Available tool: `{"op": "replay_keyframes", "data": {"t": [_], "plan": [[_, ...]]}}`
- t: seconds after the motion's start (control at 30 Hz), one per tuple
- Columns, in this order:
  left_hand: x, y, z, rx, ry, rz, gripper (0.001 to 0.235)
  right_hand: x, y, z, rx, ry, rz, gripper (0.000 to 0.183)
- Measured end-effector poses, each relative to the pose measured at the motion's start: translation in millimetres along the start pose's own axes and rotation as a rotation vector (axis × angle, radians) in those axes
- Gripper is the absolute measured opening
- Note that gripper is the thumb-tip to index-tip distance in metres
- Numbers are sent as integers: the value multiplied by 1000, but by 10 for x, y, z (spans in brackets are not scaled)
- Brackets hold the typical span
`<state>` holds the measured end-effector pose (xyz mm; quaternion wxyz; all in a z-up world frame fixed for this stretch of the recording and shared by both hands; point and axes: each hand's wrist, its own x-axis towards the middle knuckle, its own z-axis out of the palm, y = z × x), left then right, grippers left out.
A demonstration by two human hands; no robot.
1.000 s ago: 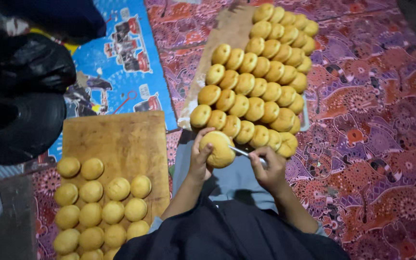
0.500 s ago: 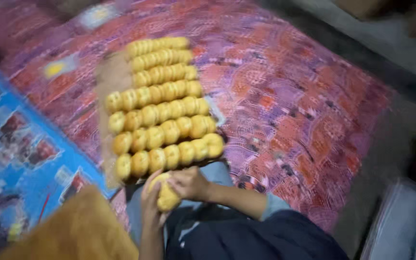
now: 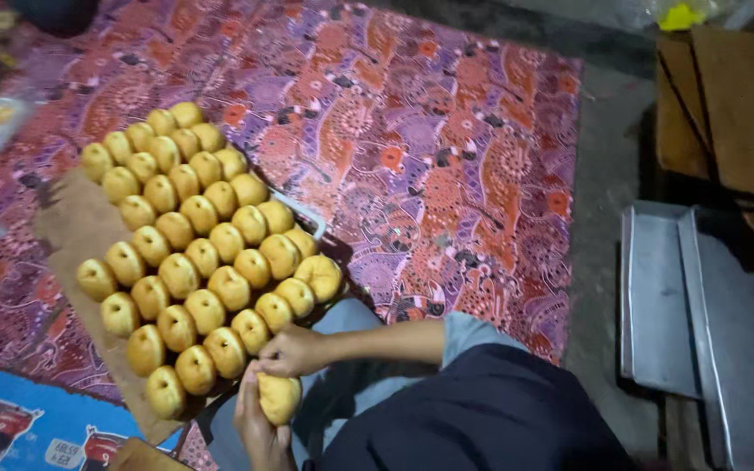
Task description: The person sits on the floor and uses a small knife to slice round buns in half. They pick each bun from a wooden board, cut it, and place the halves onto a nearby tray. The process is repeated continuously for many buns.
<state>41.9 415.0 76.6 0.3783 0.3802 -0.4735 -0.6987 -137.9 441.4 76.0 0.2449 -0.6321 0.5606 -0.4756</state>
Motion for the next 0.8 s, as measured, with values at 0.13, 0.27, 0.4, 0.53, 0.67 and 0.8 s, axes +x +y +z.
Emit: {"op": "replay_keyframes", "data": {"t": [0.13,0.27,0.4,0.53,0.67,0.8], "plan": [[31,-143,100,-125,77,39,48,11,220,97,-579,179,-325,41],[175,-237,25,-310,184,-248,47,53,295,225,-418,174,-140,27],[180,-361,-53,-465,46,-365,45,-96,328,220,16,-29,66,17],[168,-725,297,-573,217,-192,38,-171,525,-62,-290,92,-419,12],[294,-570,608,-702,339,-176,40,76,350,-252,-427,242,-438,22],[451,108,553,-338,112,-63,70,462,-48,-378,-472,230,-246,26]]}}
